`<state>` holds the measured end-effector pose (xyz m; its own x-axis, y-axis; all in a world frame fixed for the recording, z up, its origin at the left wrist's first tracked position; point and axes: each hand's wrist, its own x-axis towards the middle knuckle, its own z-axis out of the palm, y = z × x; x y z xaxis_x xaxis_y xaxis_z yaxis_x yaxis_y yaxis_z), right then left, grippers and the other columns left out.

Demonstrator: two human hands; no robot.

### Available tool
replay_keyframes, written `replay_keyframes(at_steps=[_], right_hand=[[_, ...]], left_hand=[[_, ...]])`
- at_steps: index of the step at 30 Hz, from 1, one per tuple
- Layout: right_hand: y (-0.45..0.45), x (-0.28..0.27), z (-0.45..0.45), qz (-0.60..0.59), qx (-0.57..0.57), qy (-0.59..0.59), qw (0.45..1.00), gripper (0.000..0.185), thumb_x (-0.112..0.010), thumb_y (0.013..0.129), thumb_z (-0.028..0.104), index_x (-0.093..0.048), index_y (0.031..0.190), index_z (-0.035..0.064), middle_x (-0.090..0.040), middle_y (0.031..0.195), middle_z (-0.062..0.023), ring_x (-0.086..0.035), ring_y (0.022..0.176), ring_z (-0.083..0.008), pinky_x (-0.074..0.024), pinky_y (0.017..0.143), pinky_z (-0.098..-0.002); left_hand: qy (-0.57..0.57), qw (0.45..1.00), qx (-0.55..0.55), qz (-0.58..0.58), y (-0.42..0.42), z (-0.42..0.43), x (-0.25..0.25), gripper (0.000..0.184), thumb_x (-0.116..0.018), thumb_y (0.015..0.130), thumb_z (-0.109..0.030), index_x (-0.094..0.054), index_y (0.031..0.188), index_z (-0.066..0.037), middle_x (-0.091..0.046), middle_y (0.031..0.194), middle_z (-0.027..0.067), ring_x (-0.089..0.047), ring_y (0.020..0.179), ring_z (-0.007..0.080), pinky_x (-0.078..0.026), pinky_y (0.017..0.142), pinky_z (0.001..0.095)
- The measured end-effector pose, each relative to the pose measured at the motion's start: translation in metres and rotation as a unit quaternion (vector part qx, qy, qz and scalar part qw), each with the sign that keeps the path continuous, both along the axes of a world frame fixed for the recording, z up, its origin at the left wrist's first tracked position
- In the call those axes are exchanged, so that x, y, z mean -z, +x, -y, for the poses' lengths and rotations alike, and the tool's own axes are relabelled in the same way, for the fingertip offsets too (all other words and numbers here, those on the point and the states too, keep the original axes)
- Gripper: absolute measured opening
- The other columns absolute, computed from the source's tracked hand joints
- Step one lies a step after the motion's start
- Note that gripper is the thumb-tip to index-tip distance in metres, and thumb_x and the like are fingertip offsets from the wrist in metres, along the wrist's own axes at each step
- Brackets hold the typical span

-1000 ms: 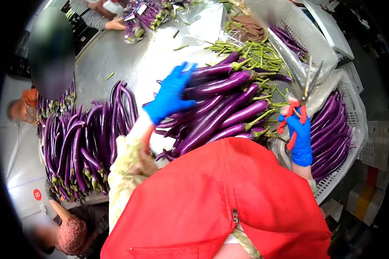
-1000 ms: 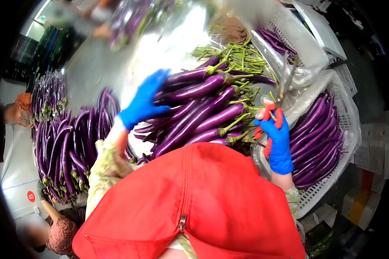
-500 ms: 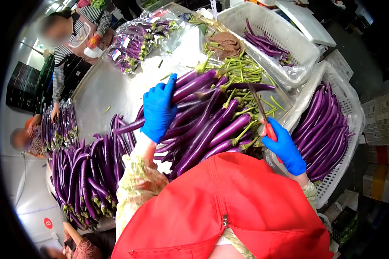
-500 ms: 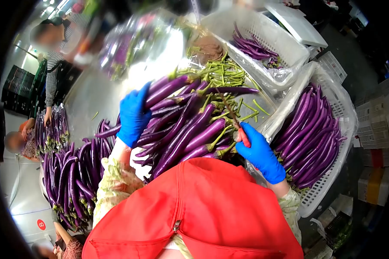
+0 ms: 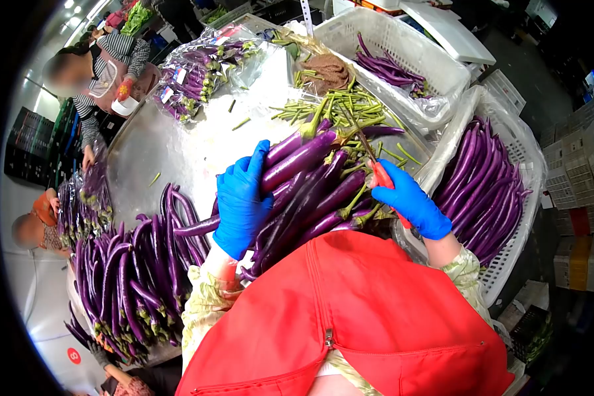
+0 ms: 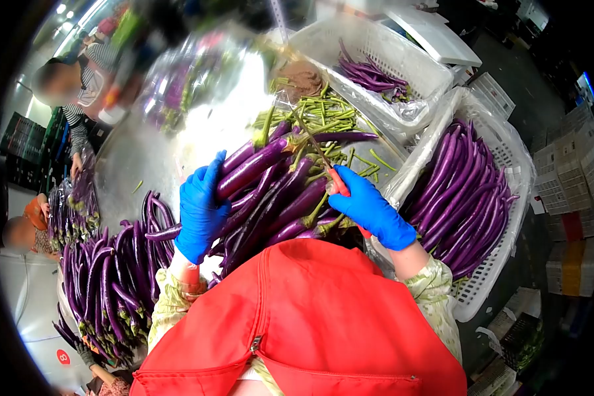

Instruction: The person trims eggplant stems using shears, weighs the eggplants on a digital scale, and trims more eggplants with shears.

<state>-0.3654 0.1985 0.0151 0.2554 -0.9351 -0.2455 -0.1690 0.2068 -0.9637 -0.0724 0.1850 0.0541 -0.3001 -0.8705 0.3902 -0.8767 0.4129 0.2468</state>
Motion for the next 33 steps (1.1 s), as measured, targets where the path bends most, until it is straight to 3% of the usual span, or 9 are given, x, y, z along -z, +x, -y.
replay_keyframes(at_steps=[3,11,13,17,18,22,25,29,33], right_hand=[[0.004,0.004,-0.001,0.003,0.021,-0.017,1.000,0.044,-0.057,0.079,0.011,-0.048,0.120,0.0000,-0.053,0.085,-0.0017,-0.048,0.078,-0.0091,-0.0411,0.073,-0.0230],[-0.007,0.028,-0.003,-0.127,0.046,-0.129,0.982,0.032,-0.054,0.074,0.006,-0.053,0.104,-0.0023,-0.055,0.077,-0.0113,-0.049,0.066,-0.0124,-0.0424,0.061,-0.0279],[-0.016,0.016,-0.004,-0.168,0.039,-0.128,0.977,0.036,-0.054,0.074,0.007,-0.052,0.109,-0.0030,-0.056,0.078,-0.0112,-0.049,0.065,-0.0143,-0.0432,0.063,-0.0280],[-0.021,-0.005,-0.010,-0.216,-0.006,-0.178,0.960,0.050,-0.055,0.074,0.007,-0.044,0.121,-0.0036,-0.059,0.097,-0.0174,-0.061,0.084,-0.0219,-0.0466,0.071,-0.0316],[-0.026,0.006,-0.008,-0.243,-0.031,-0.227,0.943,0.050,-0.056,0.073,0.008,-0.045,0.121,-0.0017,-0.057,0.104,-0.0204,-0.061,0.091,-0.0304,-0.0469,0.074,-0.0360],[-0.008,-0.009,-0.003,-0.289,-0.085,-0.157,0.941,0.046,-0.056,0.072,0.009,-0.048,0.116,0.0019,-0.056,0.102,-0.0219,-0.057,0.092,-0.0381,-0.0460,0.076,-0.0391],[0.004,-0.017,0.001,-0.308,-0.112,-0.109,0.938,0.054,-0.056,0.074,0.012,-0.044,0.125,-0.0003,-0.055,0.113,-0.0202,-0.056,0.104,-0.0325,-0.0437,0.087,-0.0353],[0.010,-0.002,0.006,-0.278,-0.097,-0.157,0.943,0.054,-0.057,0.074,0.012,-0.044,0.125,0.0009,-0.057,0.110,-0.0188,-0.059,0.099,-0.0287,-0.0446,0.084,-0.0333],[0.014,-0.004,0.008,-0.246,-0.076,-0.101,0.961,0.050,-0.057,0.074,0.009,-0.046,0.122,0.0001,-0.058,0.107,-0.0175,-0.059,0.096,-0.0248,-0.0450,0.082,-0.0318]], left_hand=[[0.007,1.000,0.011,0.011,0.001,-0.004,0.002,0.080,-0.064,0.057,-0.001,-0.041,0.133,-0.013,-0.057,0.093,0.0138,-0.055,0.082,0.0330,-0.044,0.072,0.0416],[0.032,0.997,0.049,-0.056,0.010,-0.007,0.011,0.070,-0.054,0.058,0.011,-0.049,0.125,-0.009,-0.059,0.102,0.0147,-0.059,0.085,0.0328,-0.047,0.071,0.0386],[0.029,0.998,0.048,-0.034,0.016,-0.008,0.012,0.069,-0.053,0.058,0.012,-0.051,0.124,-0.009,-0.060,0.103,0.0133,-0.060,0.084,0.0326,-0.048,0.070,0.0379],[-0.015,0.988,-0.019,0.151,0.015,-0.015,0.011,0.063,-0.056,0.065,0.004,-0.050,0.125,-0.013,-0.057,0.098,0.0070,-0.055,0.084,0.0271,-0.040,0.069,0.0390],[-0.019,0.989,-0.018,0.148,0.015,-0.015,0.015,0.061,-0.055,0.067,0.000,-0.049,0.126,-0.015,-0.056,0.095,0.0057,-0.053,0.084,0.0250,-0.037,0.068,0.0381],[-0.015,0.989,-0.028,0.143,0.007,-0.017,0.011,0.061,-0.057,0.068,-0.001,-0.049,0.126,-0.015,-0.056,0.096,0.0056,-0.054,0.084,0.0251,-0.038,0.069,0.0383],[-0.008,0.991,-0.016,0.132,0.002,-0.021,0.009,0.059,-0.059,0.069,-0.005,-0.049,0.126,-0.015,-0.056,0.098,0.0058,-0.054,0.085,0.0248,-0.038,0.070,0.0383],[-0.020,0.990,0.007,0.138,0.002,-0.023,0.012,0.056,-0.062,0.071,-0.011,-0.049,0.125,-0.015,-0.056,0.101,0.0068,-0.055,0.085,0.0251,-0.038,0.070,0.0383],[-0.019,0.995,0.018,0.100,-0.001,-0.024,0.010,0.058,-0.064,0.069,-0.012,-0.049,0.125,-0.013,-0.057,0.101,0.0089,-0.055,0.086,0.0270,-0.040,0.072,0.0395]])
